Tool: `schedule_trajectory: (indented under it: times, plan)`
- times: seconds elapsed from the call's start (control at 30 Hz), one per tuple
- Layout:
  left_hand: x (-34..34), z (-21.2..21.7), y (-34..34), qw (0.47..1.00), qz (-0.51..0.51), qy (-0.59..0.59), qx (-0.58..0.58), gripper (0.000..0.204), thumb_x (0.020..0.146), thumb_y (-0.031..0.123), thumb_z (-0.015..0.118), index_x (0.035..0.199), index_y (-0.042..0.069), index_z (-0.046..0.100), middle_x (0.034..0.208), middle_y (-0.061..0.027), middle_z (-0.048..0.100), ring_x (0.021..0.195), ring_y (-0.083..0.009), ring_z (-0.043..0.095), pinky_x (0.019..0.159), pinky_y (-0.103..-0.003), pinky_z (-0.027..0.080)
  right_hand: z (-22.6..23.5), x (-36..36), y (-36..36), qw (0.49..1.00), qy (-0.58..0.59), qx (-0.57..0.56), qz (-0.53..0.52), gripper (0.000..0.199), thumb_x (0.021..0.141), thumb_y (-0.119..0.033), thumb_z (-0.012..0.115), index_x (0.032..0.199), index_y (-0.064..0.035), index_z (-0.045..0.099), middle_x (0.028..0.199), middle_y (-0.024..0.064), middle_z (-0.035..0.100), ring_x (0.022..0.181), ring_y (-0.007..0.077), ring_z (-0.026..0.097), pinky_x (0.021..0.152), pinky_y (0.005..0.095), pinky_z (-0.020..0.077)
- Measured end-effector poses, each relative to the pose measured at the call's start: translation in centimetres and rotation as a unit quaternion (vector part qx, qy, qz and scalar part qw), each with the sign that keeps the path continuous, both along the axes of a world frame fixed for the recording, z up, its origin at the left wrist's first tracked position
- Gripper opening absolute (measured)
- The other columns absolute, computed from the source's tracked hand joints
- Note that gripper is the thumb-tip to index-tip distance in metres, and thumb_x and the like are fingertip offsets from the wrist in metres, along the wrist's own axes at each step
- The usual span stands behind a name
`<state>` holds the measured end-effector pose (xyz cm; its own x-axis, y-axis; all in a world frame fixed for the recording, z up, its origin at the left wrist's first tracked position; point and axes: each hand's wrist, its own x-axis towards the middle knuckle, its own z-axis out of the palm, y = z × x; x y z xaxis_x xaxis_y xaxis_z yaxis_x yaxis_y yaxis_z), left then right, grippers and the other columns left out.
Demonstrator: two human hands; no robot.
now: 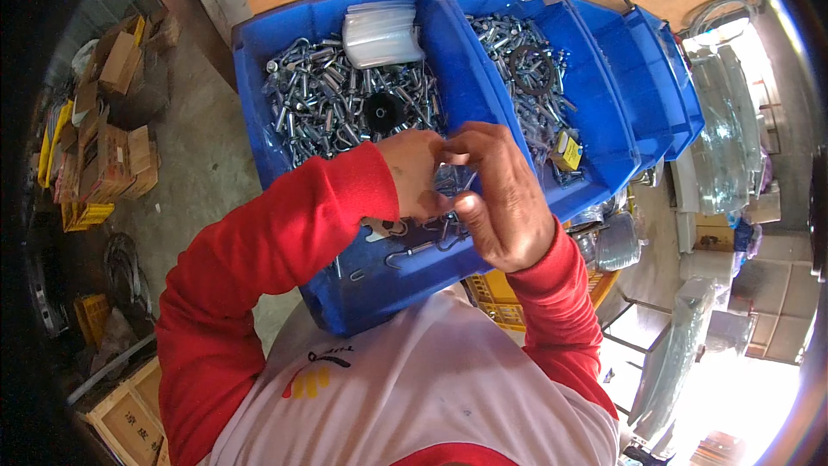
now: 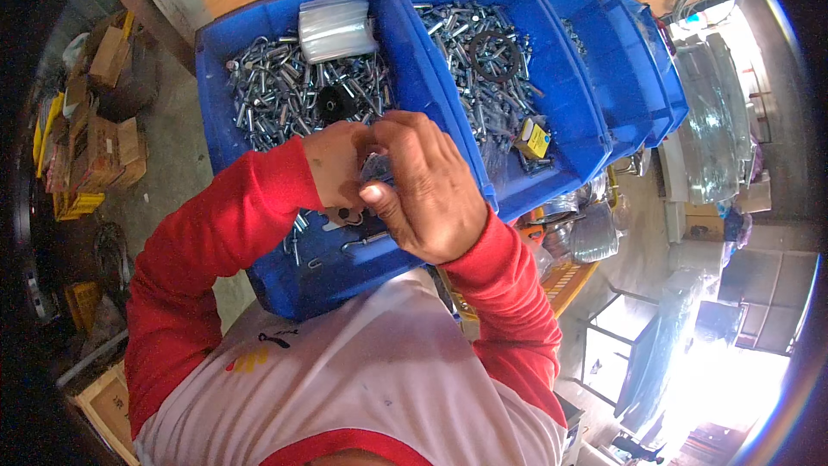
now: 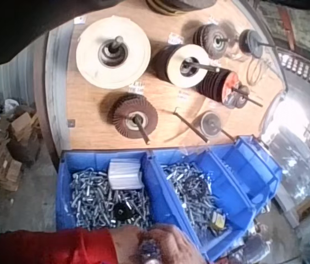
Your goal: The person repeatedly picks small metal fasteners from blue bins and places them into small clear plastic bags. The person seals each bag and sets it aside on the workbench. The process is repeated continuously throughout the clip.
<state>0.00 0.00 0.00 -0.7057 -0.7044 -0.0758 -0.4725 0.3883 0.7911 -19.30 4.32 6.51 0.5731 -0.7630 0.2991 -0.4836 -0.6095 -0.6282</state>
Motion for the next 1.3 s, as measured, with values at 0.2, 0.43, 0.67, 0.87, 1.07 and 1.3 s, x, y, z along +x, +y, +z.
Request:
schedule_trajectory:
  times: [0.2,0.43,0.67,0.87,1.07,1.3]
  plan:
    - [0.1,2.7,0.4,0.987,0.043,-0.015,0.157,0.060,0.081,0.019,0.078,0.136,0.000,0.063,0.092,-0.0206,0.076,0.085,-0.0324,0.077,0.076,-0.042,0.060,-0.2,-2.1,0.1,0.988,0.080,-0.103,-0.077,0.036,0.079,-0.005,0.067,0.114,-0.0091,0.069,0.136,0.0200,0.056,0.123,0.0384,0.055,0.105,0.0514,0.0387]
    - [0.8,2.0,-0.1,0.989,-0.045,0.076,-0.119,0.031,0.086,0.028,0.079,0.106,0.004,0.078,0.110,-0.0203,0.075,0.083,-0.0347,0.076,0.075,-0.043,0.060,-2.5,-4.2,-0.2,0.939,0.274,-0.192,-0.080,0.024,0.076,-0.019,0.079,0.099,-0.0179,0.074,0.139,0.0088,0.059,0.139,0.0351,0.046,0.115,0.0605,0.0290]
    - [2.4,3.1,2.0,0.970,-0.027,-0.022,-0.241,0.022,0.088,0.027,0.076,0.094,0.007,0.078,0.095,-0.0099,0.076,0.078,-0.0312,0.074,0.067,-0.040,0.059,-4.0,-6.2,-0.3,0.976,0.151,-0.145,-0.060,0.014,0.079,-0.019,0.079,0.091,-0.0168,0.074,0.108,-0.0003,0.072,0.126,0.0277,0.057,0.109,0.0594,0.0331]
    - [1.9,4.3,2.8,0.958,0.032,0.142,-0.246,0.011,0.084,0.005,0.077,0.095,0.006,0.078,0.089,-0.0118,0.076,0.072,-0.0291,0.074,0.063,-0.036,0.059,-4.0,-5.9,0.9,0.975,-0.154,-0.013,-0.161,0.027,0.077,0.000,0.083,0.101,-0.0057,0.071,0.095,0.0082,0.076,0.095,0.0245,0.073,0.096,0.0369,0.0484]
    - [0.9,10.2,4.0,0.942,0.097,0.222,-0.230,0.045,0.084,0.001,0.074,0.129,-0.003,0.067,0.085,-0.0154,0.074,0.069,-0.0181,0.072,0.062,-0.034,0.055,-2.1,-4.8,1.6,0.875,-0.469,0.030,-0.115,0.048,0.081,0.007,0.082,0.121,0.0040,0.057,0.094,0.0091,0.075,0.095,0.0189,0.072,0.092,0.0324,0.0527]
    - [-3.4,13.5,4.0,0.937,0.067,0.174,-0.297,0.011,0.085,0.009,0.076,0.093,0.002,0.072,0.076,-0.0127,0.066,0.064,-0.0299,0.066,0.057,-0.038,0.052,1.7,-3.7,2.0,0.890,-0.446,-0.047,-0.085,0.039,0.082,0.009,0.080,0.117,0.0056,0.064,0.100,0.0107,0.074,0.097,0.0183,0.070,0.092,0.0329,0.0525]
